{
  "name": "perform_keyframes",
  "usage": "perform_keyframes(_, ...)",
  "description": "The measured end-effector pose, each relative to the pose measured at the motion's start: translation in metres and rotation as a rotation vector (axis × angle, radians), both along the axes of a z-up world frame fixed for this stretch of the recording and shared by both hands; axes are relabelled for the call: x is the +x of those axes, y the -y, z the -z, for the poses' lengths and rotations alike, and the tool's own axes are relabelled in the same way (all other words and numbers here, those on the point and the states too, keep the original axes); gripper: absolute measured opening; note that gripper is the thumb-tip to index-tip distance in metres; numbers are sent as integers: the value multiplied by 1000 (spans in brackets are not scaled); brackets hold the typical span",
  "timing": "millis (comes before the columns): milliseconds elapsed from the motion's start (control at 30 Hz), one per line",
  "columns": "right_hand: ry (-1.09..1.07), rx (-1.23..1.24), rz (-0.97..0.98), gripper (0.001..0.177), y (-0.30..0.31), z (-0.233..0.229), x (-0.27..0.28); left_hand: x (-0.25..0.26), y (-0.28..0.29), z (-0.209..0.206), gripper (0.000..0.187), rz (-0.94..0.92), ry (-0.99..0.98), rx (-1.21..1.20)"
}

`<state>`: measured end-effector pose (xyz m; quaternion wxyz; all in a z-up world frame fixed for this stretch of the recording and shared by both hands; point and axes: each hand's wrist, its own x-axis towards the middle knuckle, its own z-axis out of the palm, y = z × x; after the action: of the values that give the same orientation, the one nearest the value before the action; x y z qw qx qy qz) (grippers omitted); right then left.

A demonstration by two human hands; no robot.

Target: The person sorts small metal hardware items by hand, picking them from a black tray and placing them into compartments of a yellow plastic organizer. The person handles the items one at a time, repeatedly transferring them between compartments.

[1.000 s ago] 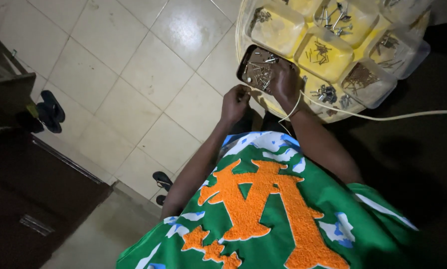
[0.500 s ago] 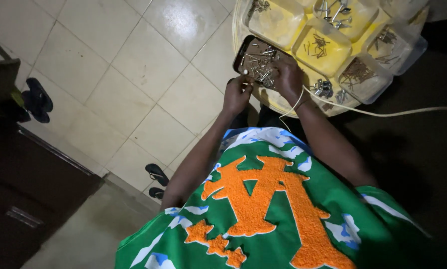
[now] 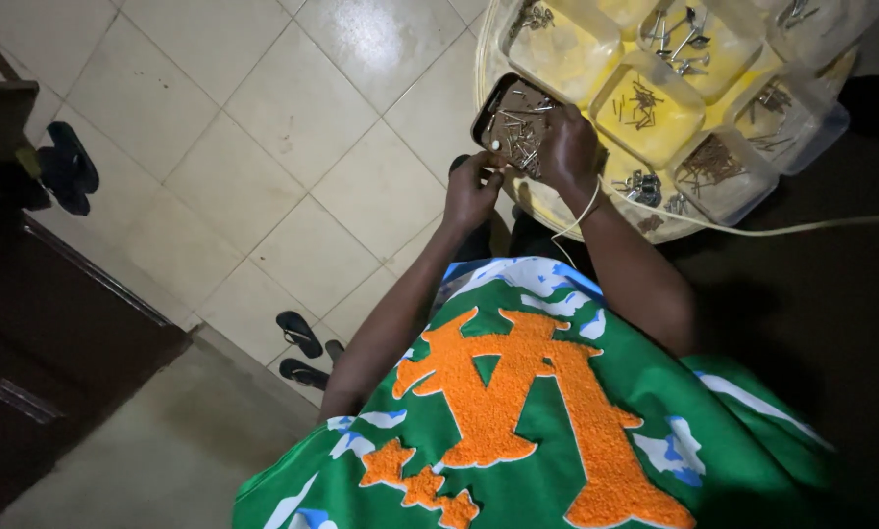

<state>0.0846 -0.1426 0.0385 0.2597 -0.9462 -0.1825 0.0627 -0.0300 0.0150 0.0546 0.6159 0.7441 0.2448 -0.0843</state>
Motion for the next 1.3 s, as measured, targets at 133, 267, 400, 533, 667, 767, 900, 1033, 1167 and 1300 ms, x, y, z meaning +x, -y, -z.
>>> perform_keyframes(133, -86, 9, -41, 15, -7, -19, 4, -2, 2, 6, 23, 25, 1, 26)
perform_keyframes(267, 41, 22, -129, 15, 0, 13, -1, -2, 1, 8, 24, 36, -1, 44)
perform_keyframes(400, -39, 55, -66, 14, 0, 61, -2, -4, -1, 5, 24, 32, -32, 69)
perform_keyframes(533, -258, 147, 154, 12, -2, 76, -2, -3, -6, 2, 23, 25, -23, 23)
perform_keyframes(667, 57, 95, -61, 8, 7, 27, -6, -4, -4, -2, 24, 33, -8, 13)
perform_keyframes(767, -158, 318, 73, 5, 5, 11, -2, -3, -5, 0, 26, 34, 6, 38)
perform_keyframes(900, -673, 797, 465, 10, 13, 26, 5, 0, -4, 10, 25, 57, 54, 13)
perform_keyframes(1033, -830, 1135, 495, 10, 30, 26, 2, 6, 6, 19, 24, 55, 16, 23)
perform_keyframes(1167, -806, 1173, 493, 9, 40, 14, -1, 15, 13, 26, 22, 111, 60, 68)
perform_keyframes(1300, -840, 1169, 524, 3, 57, 1, -4, 30, 22, 27, 29, 138, 89, 110)
